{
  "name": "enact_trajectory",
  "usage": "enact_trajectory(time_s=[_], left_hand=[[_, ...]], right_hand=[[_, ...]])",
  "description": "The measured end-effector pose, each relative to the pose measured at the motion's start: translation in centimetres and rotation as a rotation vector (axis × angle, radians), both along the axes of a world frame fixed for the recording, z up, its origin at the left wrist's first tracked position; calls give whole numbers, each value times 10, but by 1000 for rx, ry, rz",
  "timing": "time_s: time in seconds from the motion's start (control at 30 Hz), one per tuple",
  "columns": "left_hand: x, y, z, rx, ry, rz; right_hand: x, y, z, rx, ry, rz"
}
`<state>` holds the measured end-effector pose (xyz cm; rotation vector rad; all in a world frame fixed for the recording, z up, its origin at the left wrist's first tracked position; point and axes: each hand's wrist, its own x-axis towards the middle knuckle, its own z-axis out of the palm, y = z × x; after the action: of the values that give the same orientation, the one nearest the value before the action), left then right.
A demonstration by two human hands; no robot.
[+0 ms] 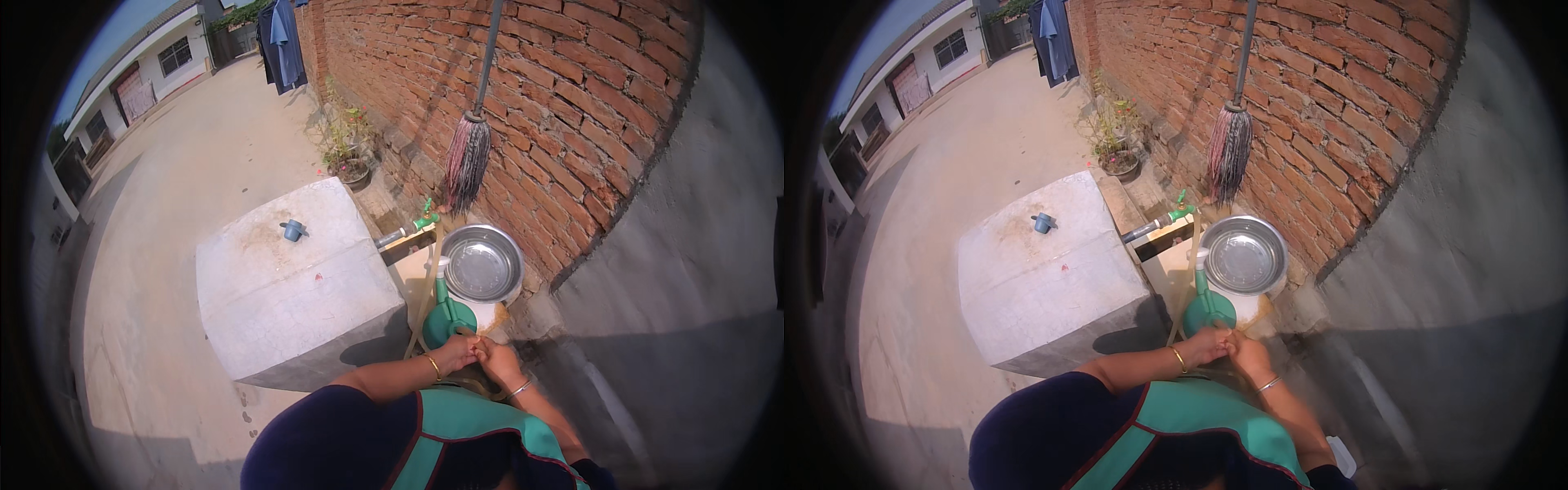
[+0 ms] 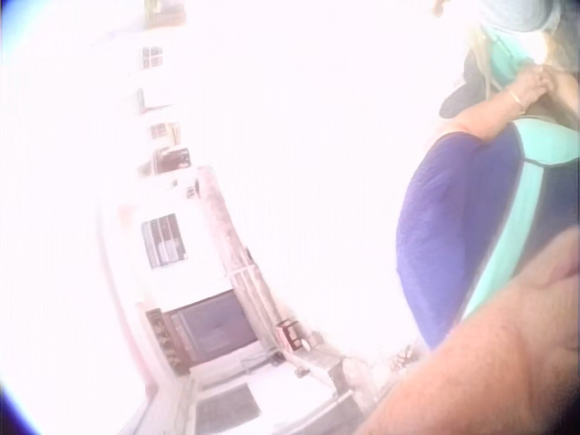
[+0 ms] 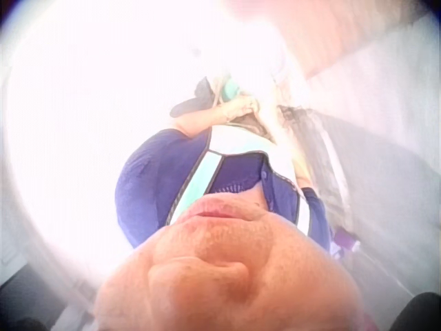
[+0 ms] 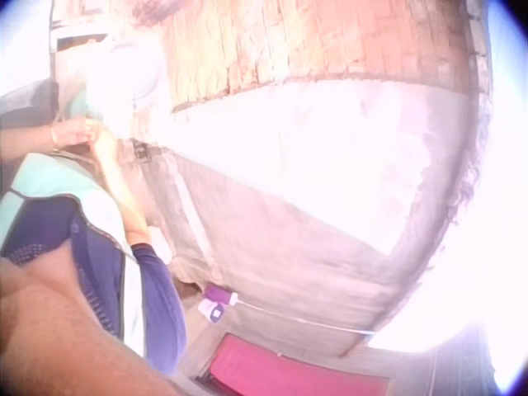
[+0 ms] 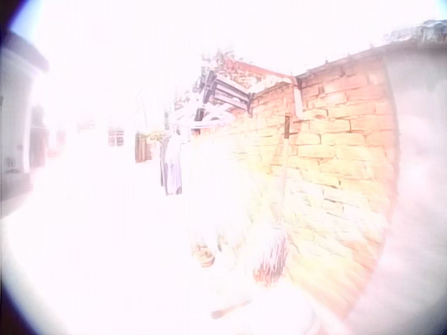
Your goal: The person fills a watering can at a tap, walks to a garden bed and pours water onto flowers, then plucks weeds from a potted plant and places them in a container, before entering a building to wash their hands at a sink.
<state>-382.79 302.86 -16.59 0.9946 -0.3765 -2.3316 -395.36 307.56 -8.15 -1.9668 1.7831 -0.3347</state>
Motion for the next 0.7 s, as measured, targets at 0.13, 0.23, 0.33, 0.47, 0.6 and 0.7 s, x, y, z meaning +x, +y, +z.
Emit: enact_trajectory(time_s=[0.13,0.23,0.33,0.47,0.6,0.7], left_hand=[[8,-2,-13,-22,54,17],[14,-1,-9,-72,114,-49],[16,-5,-26,-69,147,-38],[9,-1,-26,-72,101,-30],[5,0,-22,-91,77,-28],[1,1,-21,-106,90,-36]], right_hand=[[7,0,-9,-21,-17,-7],[7,0,-22,-40,-28,3],[13,-2,-16,-48,-36,9],[11,0,-14,-56,-36,11],[6,0,-14,-46,-18,11],[2,0,-13,-49,-22,13]])
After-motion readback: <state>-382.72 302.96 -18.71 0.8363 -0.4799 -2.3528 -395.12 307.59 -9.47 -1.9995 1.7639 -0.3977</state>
